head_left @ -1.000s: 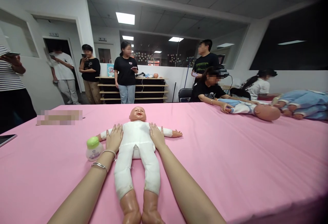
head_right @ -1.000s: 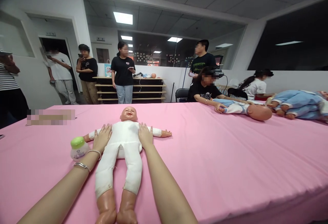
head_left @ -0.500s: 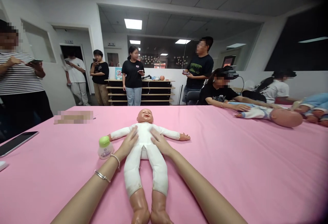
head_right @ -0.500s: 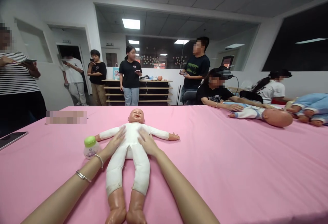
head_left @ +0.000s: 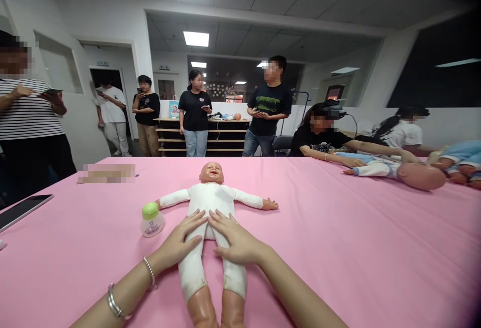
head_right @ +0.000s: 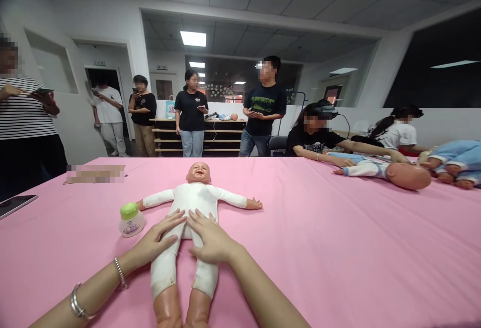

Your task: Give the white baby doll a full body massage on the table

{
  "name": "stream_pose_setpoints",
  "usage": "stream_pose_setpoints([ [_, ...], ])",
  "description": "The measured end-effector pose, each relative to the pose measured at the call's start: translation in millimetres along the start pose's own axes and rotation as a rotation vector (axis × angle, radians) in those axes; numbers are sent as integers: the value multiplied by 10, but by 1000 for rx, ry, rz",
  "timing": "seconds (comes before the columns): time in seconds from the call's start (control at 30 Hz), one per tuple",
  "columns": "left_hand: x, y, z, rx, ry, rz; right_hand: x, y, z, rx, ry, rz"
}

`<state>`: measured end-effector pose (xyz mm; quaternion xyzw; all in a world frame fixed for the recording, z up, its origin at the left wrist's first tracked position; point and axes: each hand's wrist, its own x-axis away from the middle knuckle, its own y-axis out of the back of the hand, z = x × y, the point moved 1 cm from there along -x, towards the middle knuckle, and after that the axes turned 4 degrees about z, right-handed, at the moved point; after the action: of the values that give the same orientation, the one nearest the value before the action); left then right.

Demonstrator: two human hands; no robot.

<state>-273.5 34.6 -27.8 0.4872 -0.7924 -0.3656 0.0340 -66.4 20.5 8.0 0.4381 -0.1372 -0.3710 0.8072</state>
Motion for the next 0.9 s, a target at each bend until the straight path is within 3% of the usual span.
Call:
stream_pose_setpoints([
  [0.13, 10, -48, 8, -10, 9, -31, 114, 135, 100, 8, 46, 166],
  [0.23, 5, -63, 28, 1, 31, -48, 204, 294, 178, -145, 114, 306],
  [0.3, 5, -61, 42, 2, 40, -59, 254, 391, 242, -325, 188, 478],
  [0.4, 10, -46, 43, -28, 22, -51, 295, 446, 301, -622, 209, 883],
  [0.43, 13, -41, 33, -49, 14, -42, 292, 431, 293, -713, 186, 980],
  [0.47, 18, -36, 14, -76, 3, -31, 276, 402, 267, -806, 162, 999],
  [0.5, 26, -33, -16, -106, -11, -16, 244, 363, 222, -900, 143, 918],
  [0.53, 37, -34, -57, -137, -34, 7, 199, 319, 160, -987, 129, 732],
  [0.63, 94, -72, -249, -183, -156, 132, 54, 203, -81, -1102, 76, -119],
  [0.7, 145, -118, -394, -140, -234, 229, -17, 139, -221, -998, 28, -501],
  [0.77, 187, -155, -496, -31, -247, 297, -75, 84, -314, -819, 20, -619],
  [0.9, 189, -118, -467, 555, -42, 379, -135, -22, -400, -473, 12, -487],
])
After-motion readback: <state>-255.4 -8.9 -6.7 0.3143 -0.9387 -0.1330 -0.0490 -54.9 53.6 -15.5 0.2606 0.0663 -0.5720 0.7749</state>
